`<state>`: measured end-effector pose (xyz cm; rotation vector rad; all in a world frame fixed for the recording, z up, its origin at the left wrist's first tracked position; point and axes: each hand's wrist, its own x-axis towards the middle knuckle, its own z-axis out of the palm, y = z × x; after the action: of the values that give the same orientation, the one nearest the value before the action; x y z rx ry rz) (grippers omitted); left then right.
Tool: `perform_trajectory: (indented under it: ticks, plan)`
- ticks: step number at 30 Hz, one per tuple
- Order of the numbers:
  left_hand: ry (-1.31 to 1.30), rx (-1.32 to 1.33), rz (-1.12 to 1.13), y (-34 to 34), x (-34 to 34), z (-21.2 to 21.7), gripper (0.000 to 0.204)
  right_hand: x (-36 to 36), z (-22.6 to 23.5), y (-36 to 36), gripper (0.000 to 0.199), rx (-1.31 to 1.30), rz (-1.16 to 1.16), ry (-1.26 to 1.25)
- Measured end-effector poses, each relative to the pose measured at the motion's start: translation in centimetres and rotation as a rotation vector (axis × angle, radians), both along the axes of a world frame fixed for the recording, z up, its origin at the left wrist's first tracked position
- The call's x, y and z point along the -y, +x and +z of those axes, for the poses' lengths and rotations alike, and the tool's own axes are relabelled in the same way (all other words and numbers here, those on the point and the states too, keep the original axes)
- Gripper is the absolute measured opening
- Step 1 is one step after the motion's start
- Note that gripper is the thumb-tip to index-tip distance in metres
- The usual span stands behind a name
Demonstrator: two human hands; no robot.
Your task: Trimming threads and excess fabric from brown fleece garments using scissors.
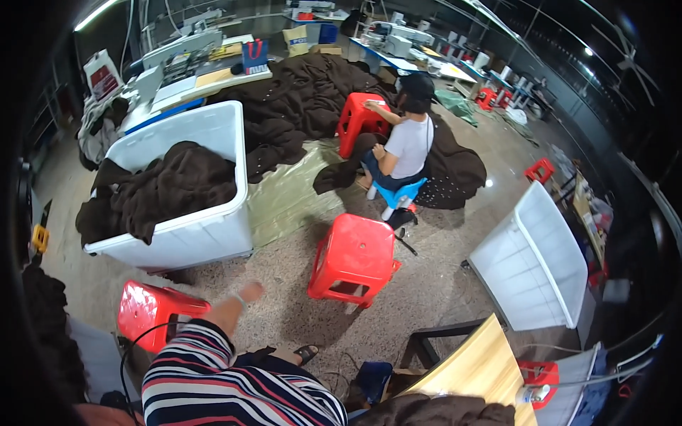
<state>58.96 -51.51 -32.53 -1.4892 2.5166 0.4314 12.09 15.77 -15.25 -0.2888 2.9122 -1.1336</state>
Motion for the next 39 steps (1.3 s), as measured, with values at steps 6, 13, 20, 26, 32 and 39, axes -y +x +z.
perform_trajectory:
  ticks: [6,13,20,26,32,39]
  plan:
    - [0.99,-0.658,-0.71,-21.5,-14.5,6.8,0.033,-1.7,-0.3,0.6,0.07,-0.107,-0.101,-0.001]
    - [0.563,-0.641,-0.473,-26.6,-12.0,7.2,0.029,-0.9,-0.4,1.0,0.07,-0.118,-0.09,0.001]
    - [0.533,-0.046,-0.389,-20.9,-6.2,5.5,0.034,-1.4,0.6,9.9,0.07,-0.101,-0.277,0.034]
    - [0.559,-0.012,-0.442,-14.0,-8.3,-0.5,0.034,-2.5,-0.8,6.7,0.071,-0.06,-0.286,0.116]
    - [0.616,-0.158,-0.469,-15.7,-7.9,1.7,0.032,-3.2,-2.7,7.0,0.068,-0.107,-0.315,0.228]
    - [0.588,-0.221,-0.386,-16.6,-7.4,4.0,0.034,-3.8,-2.1,6.8,0.067,-0.059,-0.362,0.186]
